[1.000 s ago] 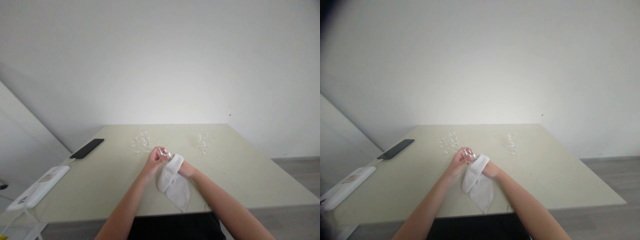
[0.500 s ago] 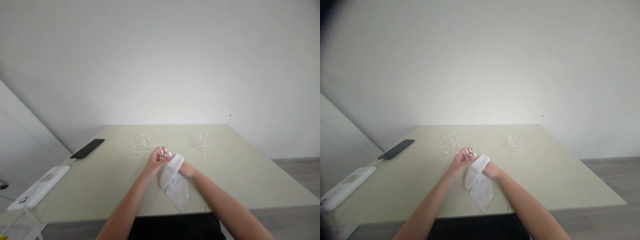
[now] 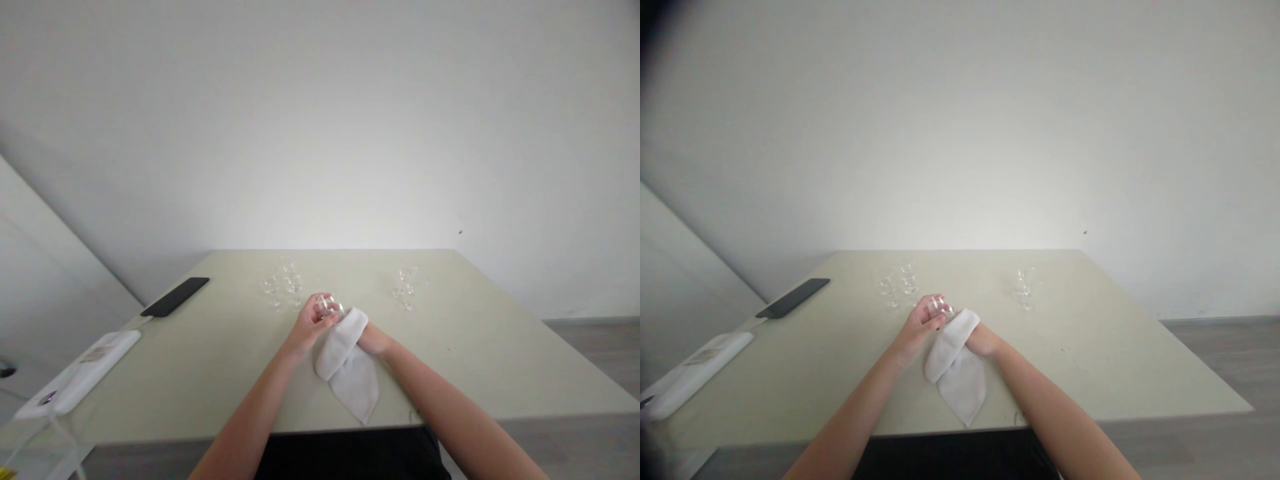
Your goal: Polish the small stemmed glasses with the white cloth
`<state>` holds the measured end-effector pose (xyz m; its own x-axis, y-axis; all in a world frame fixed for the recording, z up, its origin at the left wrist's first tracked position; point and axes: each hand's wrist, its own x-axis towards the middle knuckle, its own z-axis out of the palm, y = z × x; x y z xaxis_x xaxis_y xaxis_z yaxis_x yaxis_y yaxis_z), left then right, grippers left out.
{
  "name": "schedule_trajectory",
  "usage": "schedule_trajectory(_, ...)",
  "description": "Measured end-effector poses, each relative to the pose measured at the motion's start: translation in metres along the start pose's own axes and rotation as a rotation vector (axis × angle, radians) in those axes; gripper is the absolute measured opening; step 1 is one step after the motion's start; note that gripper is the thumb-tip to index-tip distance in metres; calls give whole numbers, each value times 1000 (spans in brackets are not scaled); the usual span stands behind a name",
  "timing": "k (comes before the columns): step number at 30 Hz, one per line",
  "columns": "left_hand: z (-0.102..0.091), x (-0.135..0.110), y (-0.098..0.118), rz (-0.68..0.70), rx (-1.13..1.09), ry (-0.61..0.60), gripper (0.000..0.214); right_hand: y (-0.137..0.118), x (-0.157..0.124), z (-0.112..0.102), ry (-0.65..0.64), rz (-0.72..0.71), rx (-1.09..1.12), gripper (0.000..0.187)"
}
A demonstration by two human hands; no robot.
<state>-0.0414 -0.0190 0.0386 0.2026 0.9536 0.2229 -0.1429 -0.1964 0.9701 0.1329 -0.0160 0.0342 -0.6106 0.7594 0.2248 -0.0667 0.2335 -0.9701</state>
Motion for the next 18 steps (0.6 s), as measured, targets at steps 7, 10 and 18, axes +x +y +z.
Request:
schedule_trajectory(7, -1, -3, 4, 32, -100, -112, 51, 2, -4, 6, 19, 97, 303, 47)
schedule_trajectory(10, -1, -1, -1, 17, -49, -77, 59, 9, -2, 2, -16, 91, 280, 45)
schedule_trajectory(18, 1, 4, -6, -26, 58, 30, 55, 20, 2, -1, -4, 49, 160, 40)
